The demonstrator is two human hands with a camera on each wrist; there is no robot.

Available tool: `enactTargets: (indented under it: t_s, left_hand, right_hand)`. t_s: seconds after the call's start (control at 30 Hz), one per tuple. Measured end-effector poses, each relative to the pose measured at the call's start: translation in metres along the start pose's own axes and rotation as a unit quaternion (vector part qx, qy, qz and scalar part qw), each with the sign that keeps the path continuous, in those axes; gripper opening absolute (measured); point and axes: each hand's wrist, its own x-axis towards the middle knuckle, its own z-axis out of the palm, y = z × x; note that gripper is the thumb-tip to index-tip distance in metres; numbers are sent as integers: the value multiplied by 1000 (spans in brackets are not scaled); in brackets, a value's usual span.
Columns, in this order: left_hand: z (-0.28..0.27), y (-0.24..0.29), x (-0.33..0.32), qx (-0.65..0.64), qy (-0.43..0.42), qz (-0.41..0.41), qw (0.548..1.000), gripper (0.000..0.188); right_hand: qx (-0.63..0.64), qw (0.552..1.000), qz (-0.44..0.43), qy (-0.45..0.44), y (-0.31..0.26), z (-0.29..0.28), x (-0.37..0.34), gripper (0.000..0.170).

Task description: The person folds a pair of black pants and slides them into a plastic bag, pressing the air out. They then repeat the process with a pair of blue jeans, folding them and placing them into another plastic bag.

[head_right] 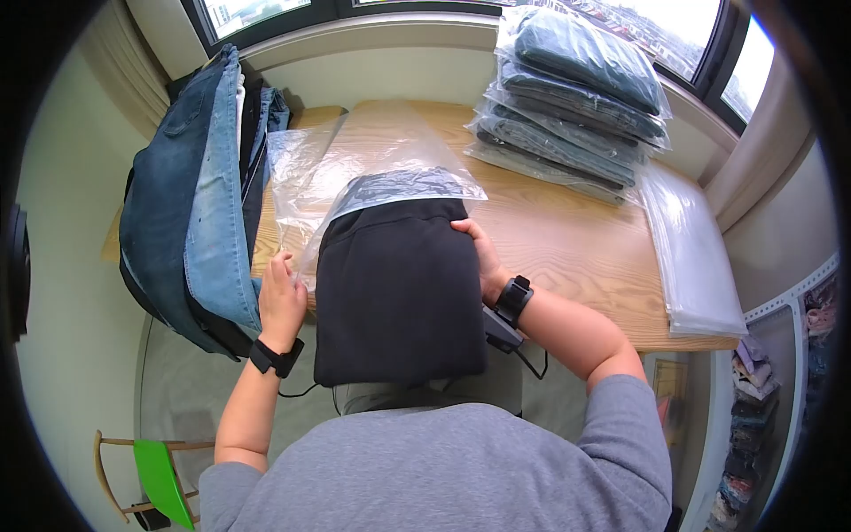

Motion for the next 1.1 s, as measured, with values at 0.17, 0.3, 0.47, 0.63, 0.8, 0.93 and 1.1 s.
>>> enactTargets:
  t_s: [0.17, 0.3, 0.47, 0.63, 0.8, 0.93, 1.1]
  left_hand:
    - [-3, -2, -10, -53, -79, -9, 995, 29]
    - [-16, 14, -12, -93, -39, 10, 995, 27]
    - [-17, 21, -19, -112, -56, -38, 991, 28]
    - [-2, 16, -30, -127, -85, -56, 987, 31]
    - [-1, 16, -32, -87, -72, -9, 994, 42]
    - [-3, 14, -28, -87, -62, 14, 994, 40]
    - [-8, 13, -27, -71, -59, 15, 996, 40]
  right_hand:
    - [-12, 997, -50, 54, -13, 3, 12, 45]
    - [-38, 995, -94, 26, -24, -9, 23, 45]
    - [-72, 984, -141, 77, -18, 0, 23, 41]
    - [-184, 951, -131, 213, -20, 6, 20, 36]
    - [-277, 927, -82, 240, -35, 26, 19, 31]
    - [-291, 929, -59, 222, -44, 36, 45, 28]
    - [-255, 952, -98, 135, -49, 21, 90, 20]
